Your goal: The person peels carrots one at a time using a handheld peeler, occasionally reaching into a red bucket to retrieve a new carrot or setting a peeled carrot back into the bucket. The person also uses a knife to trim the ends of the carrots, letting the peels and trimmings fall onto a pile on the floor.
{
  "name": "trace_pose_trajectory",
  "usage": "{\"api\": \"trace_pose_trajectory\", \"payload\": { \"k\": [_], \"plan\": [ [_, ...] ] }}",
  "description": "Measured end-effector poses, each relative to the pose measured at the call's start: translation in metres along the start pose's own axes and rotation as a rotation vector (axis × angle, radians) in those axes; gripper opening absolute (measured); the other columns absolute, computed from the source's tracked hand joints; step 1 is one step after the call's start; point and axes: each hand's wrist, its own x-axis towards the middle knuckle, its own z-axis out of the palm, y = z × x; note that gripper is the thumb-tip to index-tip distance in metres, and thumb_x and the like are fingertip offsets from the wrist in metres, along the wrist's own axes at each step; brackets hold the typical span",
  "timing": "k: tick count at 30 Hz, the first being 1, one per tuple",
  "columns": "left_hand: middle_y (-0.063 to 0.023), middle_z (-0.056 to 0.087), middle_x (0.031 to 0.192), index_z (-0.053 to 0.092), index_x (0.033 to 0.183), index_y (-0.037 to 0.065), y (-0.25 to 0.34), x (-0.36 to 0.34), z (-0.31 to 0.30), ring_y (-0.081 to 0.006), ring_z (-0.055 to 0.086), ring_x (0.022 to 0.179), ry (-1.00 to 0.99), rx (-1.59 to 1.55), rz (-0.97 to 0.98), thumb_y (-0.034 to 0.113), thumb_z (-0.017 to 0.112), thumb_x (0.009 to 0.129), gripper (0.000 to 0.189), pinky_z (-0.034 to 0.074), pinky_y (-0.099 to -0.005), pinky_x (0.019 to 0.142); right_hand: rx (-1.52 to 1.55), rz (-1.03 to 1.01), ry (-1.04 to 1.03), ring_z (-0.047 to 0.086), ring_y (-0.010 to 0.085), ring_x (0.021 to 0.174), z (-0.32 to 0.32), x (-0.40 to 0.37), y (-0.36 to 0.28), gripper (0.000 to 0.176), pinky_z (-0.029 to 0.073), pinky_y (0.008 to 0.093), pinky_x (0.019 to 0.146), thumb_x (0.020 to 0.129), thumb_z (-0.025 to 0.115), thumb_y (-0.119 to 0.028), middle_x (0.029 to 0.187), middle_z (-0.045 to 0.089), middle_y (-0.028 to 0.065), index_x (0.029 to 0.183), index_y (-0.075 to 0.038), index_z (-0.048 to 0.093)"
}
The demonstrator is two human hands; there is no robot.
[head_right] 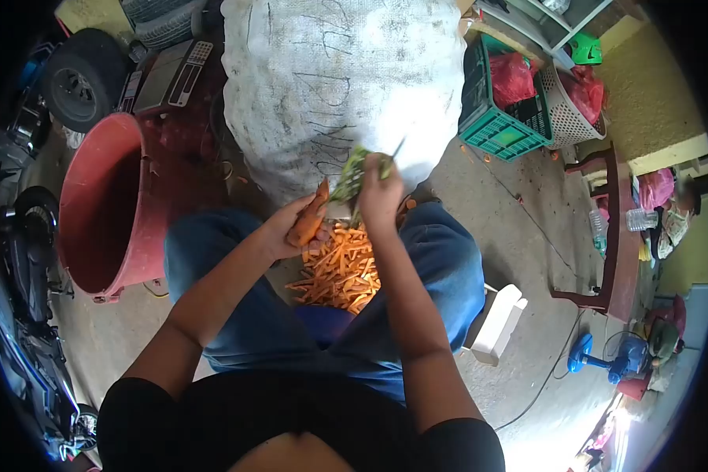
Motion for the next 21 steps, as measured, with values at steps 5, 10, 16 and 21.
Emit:
{"api": "trace_pose_trajectory", "payload": {
  "k": [5,10,16,21],
  "plan": [
    [-0.0074,0.054,0.076,0.050,0.086,0.006,0.000,-0.003,0.002,-0.0169,0.055,0.066,0.087,0.019,0.113,0.028,0.036,0.085,0.026,0.047,-0.0281,0.052,-0.160,-0.240,-0.031,0.047,0.0168,0.049,0.031,-0.023,0.015,0.022,0.038,0.0295,0.049,0.082,0.048,-0.020,0.055,0.050,0.0107,0.082,0.003,0.050],
    [-0.0071,0.055,0.079,0.048,0.090,0.006,-0.010,0.008,0.003,-0.0167,0.056,0.067,0.035,-0.088,0.176,0.026,0.033,0.086,0.026,0.048,-0.0314,0.055,-0.113,-0.220,0.010,0.048,0.0179,0.049,0.030,-0.023,0.022,0.020,0.038,0.0304,0.049,0.081,0.049,-0.017,0.056,0.051,0.0126,0.083,0.003,0.051],
    [-0.0075,0.051,0.072,0.046,0.091,0.007,-0.009,0.002,0.013,-0.0158,0.052,0.061,0.218,0.132,0.103,0.033,0.026,0.088,0.033,0.044,-0.0293,0.050,-0.288,-0.248,0.112,0.050,0.0198,0.050,0.017,-0.001,0.036,0.021,0.039,0.0311,0.049,0.081,0.049,-0.017,0.058,0.053,0.0143,0.080,0.004,0.052],
    [-0.0033,0.041,0.062,0.043,0.082,0.008,-0.012,-0.020,0.028,-0.0126,0.043,0.055,0.013,0.450,-0.106,0.043,0.022,0.087,0.042,0.038,-0.0258,0.045,-0.326,-0.143,0.367,0.049,0.0174,0.051,-0.033,0.060,0.063,0.026,0.040,0.0299,0.050,0.081,0.048,-0.018,0.061,0.054,0.0114,0.075,0.006,0.051]
  ]
}}
